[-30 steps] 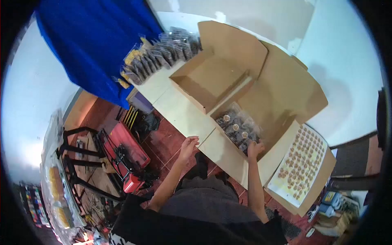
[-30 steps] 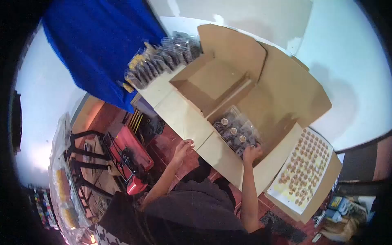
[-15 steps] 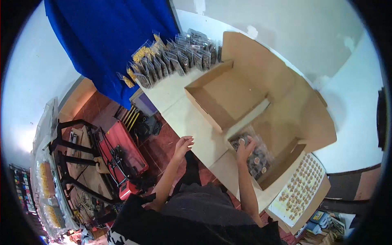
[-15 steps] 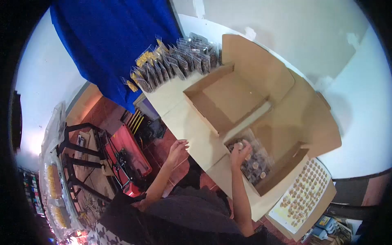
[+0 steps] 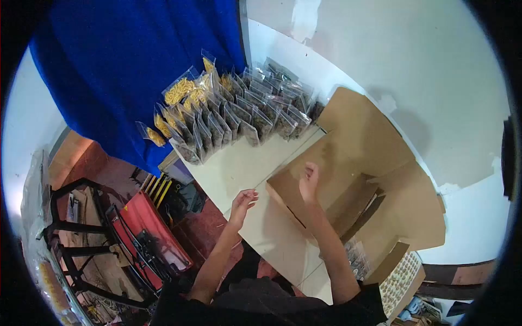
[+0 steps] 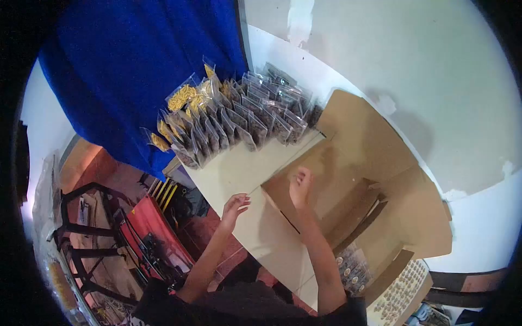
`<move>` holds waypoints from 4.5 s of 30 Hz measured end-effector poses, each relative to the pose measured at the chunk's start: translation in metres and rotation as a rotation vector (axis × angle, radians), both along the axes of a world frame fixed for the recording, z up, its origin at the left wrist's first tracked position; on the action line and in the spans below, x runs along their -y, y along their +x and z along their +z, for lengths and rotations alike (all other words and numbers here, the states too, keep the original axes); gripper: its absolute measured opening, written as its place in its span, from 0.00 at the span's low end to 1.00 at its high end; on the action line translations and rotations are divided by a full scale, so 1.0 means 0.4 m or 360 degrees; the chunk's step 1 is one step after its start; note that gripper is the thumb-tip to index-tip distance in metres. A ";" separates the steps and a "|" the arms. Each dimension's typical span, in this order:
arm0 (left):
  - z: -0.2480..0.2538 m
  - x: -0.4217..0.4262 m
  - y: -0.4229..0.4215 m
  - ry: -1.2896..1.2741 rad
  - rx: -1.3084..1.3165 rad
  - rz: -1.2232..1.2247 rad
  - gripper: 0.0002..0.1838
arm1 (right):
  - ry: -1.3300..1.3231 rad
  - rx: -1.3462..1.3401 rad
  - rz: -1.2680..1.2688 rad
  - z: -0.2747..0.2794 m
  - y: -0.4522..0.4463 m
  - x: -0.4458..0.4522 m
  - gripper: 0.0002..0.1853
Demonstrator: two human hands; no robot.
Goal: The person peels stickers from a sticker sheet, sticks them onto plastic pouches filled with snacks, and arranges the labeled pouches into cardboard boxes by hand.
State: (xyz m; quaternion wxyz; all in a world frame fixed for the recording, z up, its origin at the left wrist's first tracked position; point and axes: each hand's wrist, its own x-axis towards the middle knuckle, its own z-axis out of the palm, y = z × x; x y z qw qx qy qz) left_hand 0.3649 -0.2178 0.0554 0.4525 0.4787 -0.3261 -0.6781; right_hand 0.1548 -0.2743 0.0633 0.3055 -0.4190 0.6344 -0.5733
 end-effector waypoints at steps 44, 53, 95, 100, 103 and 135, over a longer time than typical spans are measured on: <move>0.160 -0.253 -0.443 -0.0323 -0.0115 -0.1213 0.31 | -0.0097 0.0781 -0.0127 0.280 -0.400 -0.617 0.08; 0.063 -0.778 -0.839 -0.0273 0.0247 -0.1825 0.31 | -0.0165 0.0927 -0.0595 0.170 -0.709 -1.239 0.09; 0.158 -1.019 -0.968 -0.0225 0.0391 -0.1409 0.29 | 0.1809 -0.0560 -0.1793 -0.310 -0.980 -1.816 0.10; 0.176 -0.981 -0.928 -0.0202 0.0277 -0.1175 0.32 | 0.1671 -0.0984 -0.1505 -0.289 -0.975 -1.836 0.10; 0.156 -0.967 -0.898 -0.0172 0.0244 -0.0990 0.30 | 0.1455 -0.1193 -0.1512 -0.321 -0.970 -1.864 0.09; 0.185 -0.973 -0.917 0.0034 -0.0010 -0.0922 0.28 | 0.0317 0.0783 -0.1363 -0.339 -0.989 -1.950 0.11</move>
